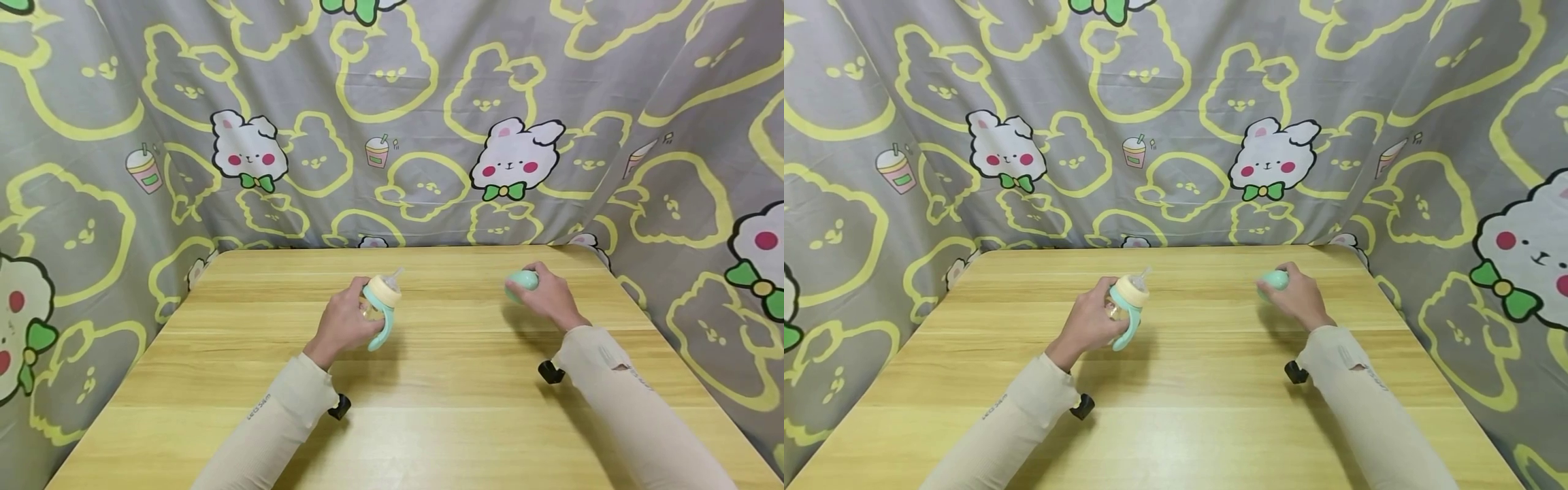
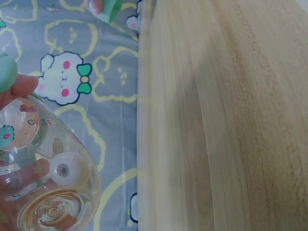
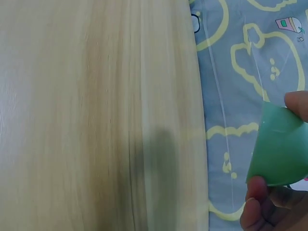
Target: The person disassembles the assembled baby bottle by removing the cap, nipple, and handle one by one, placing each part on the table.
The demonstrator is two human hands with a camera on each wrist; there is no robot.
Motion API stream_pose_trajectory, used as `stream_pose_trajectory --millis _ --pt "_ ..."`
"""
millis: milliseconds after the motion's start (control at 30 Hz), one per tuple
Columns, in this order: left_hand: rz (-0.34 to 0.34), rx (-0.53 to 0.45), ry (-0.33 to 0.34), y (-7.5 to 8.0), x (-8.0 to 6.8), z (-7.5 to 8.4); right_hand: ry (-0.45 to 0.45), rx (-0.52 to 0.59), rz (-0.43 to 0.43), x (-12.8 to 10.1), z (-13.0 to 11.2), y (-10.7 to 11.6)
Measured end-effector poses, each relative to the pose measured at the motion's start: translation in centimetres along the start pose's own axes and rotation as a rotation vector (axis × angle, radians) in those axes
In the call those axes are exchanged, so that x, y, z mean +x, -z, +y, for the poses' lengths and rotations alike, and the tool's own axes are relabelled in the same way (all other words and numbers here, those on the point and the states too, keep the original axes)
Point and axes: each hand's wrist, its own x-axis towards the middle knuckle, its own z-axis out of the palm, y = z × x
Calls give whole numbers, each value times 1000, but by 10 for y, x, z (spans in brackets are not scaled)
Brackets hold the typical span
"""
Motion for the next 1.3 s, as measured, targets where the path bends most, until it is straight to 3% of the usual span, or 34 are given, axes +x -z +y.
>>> stream_pose_trajectory --millis 1300 --pt "-5 -9 -1 0 2 2 -6 -66 -106 -4 37 8"
